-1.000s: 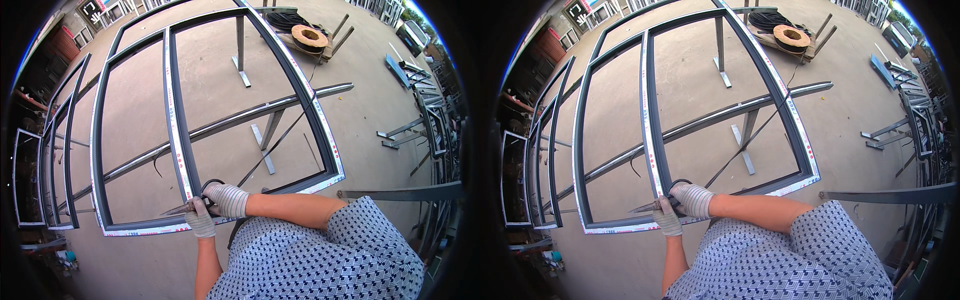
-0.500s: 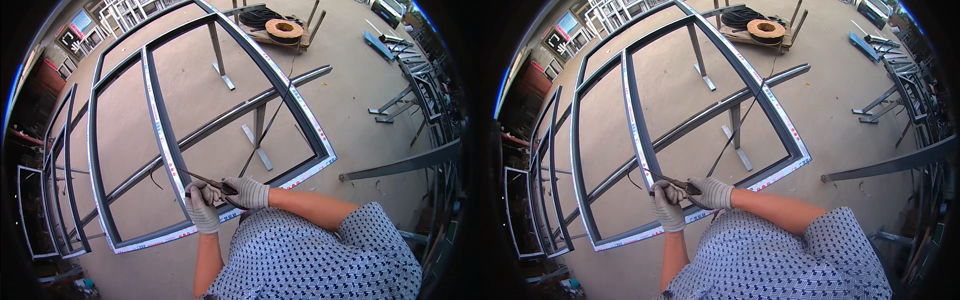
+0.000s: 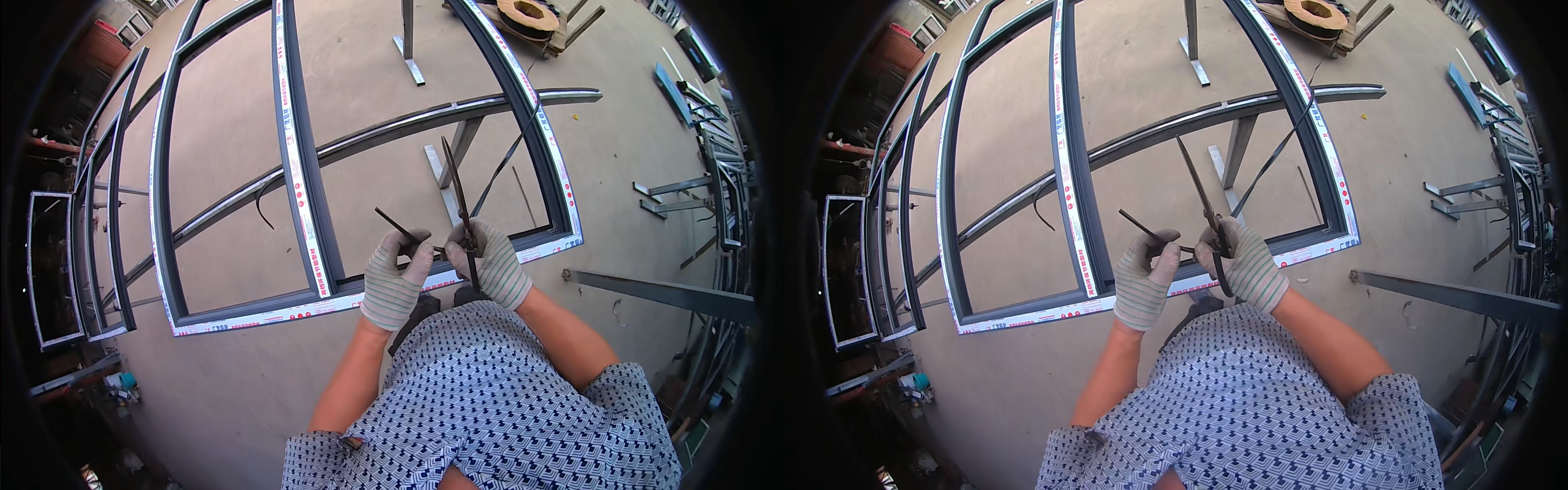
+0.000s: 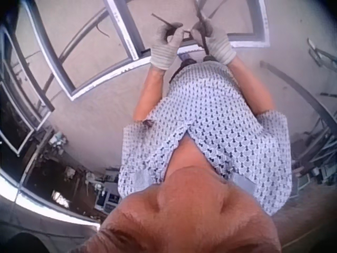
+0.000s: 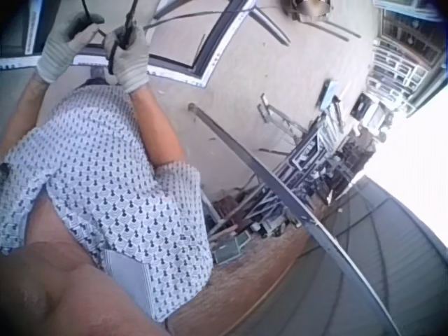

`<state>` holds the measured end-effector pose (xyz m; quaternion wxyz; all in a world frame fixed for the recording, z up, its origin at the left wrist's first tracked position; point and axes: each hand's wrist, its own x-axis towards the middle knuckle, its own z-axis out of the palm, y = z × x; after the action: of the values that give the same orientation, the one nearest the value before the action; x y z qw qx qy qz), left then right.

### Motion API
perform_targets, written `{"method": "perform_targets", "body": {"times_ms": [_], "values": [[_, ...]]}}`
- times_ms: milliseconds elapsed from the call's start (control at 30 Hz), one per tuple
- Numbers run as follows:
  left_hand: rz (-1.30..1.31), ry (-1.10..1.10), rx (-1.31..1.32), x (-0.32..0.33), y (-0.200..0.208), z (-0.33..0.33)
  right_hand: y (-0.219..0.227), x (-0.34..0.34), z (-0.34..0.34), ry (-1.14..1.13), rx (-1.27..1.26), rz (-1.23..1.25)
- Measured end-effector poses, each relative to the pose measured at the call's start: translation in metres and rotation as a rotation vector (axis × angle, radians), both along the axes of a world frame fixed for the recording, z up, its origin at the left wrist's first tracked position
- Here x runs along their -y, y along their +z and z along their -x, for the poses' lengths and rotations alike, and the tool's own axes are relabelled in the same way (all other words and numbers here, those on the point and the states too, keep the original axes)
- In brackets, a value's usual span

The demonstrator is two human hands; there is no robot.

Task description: The person installs a black rubber seal into the groove of a large aluminum window frame. They measure and cut the seal with shears, then press it into place along the frame's perimeter.

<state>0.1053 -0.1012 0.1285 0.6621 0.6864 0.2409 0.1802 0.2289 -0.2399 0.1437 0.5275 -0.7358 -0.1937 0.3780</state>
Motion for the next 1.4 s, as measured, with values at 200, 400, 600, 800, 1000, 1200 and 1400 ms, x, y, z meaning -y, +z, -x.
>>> {"method": "perform_targets", "body": {"times_ms": [200,400,600,800,1000,1200,1400], "values": [[0.042,0.006,0.071,0.029,0.016,-0.025,0.016,0.025,-0.019,-0.075,0.084,-0.101],[0.212,0.034,0.046,0.088,0.04,-0.08,0.033,0.081,-0.067,-0.131,0.122,-0.174],[0.319,0.017,0.044,0.171,0.044,-0.153,0.03,0.169,-0.13,-0.23,0.066,-0.291],[0.426,-0.118,0.056,0.248,0.035,-0.224,0.024,0.261,-0.187,-0.303,0.106,-0.286],[0.513,-0.231,0.018,0.303,0.043,-0.278,0.028,0.326,-0.22,-0.422,0.17,-0.243],[0.518,-0.344,-0.007,0.327,0.039,-0.317,0.032,0.359,-0.241,-0.507,-0.015,-0.28],[0.411,-0.334,-0.05,0.336,0.042,-0.352,0.014,0.368,-0.272,-0.503,-0.001,-0.231]]}}
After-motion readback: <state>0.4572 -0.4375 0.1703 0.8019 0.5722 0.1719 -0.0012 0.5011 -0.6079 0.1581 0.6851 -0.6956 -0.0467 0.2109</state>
